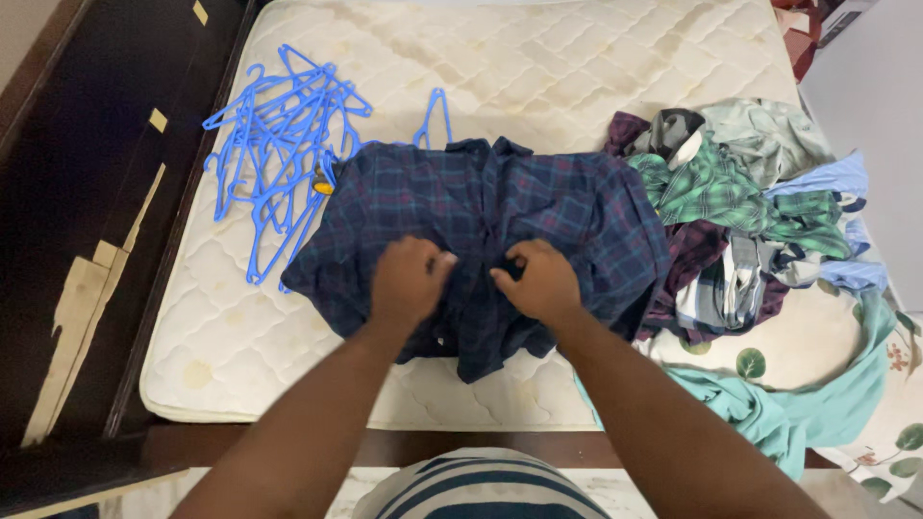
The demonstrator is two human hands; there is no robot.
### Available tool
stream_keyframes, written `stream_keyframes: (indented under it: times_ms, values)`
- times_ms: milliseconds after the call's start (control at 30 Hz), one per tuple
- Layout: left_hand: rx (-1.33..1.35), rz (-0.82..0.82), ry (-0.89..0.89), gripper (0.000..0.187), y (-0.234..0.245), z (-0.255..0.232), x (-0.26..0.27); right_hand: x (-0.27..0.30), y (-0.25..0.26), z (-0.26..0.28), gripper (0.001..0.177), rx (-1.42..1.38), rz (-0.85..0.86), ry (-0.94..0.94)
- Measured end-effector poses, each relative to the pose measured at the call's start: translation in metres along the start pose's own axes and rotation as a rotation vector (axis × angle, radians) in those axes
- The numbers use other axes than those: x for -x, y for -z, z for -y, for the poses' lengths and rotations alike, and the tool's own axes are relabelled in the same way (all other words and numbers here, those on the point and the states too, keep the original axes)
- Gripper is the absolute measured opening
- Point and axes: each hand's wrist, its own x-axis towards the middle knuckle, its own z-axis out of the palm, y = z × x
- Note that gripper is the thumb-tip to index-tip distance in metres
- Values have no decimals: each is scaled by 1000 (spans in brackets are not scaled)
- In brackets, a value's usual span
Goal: The person picks up a dark plaid shirt from a pile of clothes on a bed, places it on a blue plastic hanger, and buttons the shirt while it is on the hanger. The shirt remains on the hanger at the end of the clip.
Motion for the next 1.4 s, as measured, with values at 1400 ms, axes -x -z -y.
stream_keyframes:
  times_ms: [1400]
  values:
    - [700, 249, 538, 23, -45, -61, 4, 17, -18, -1, 29, -975, -114, -446]
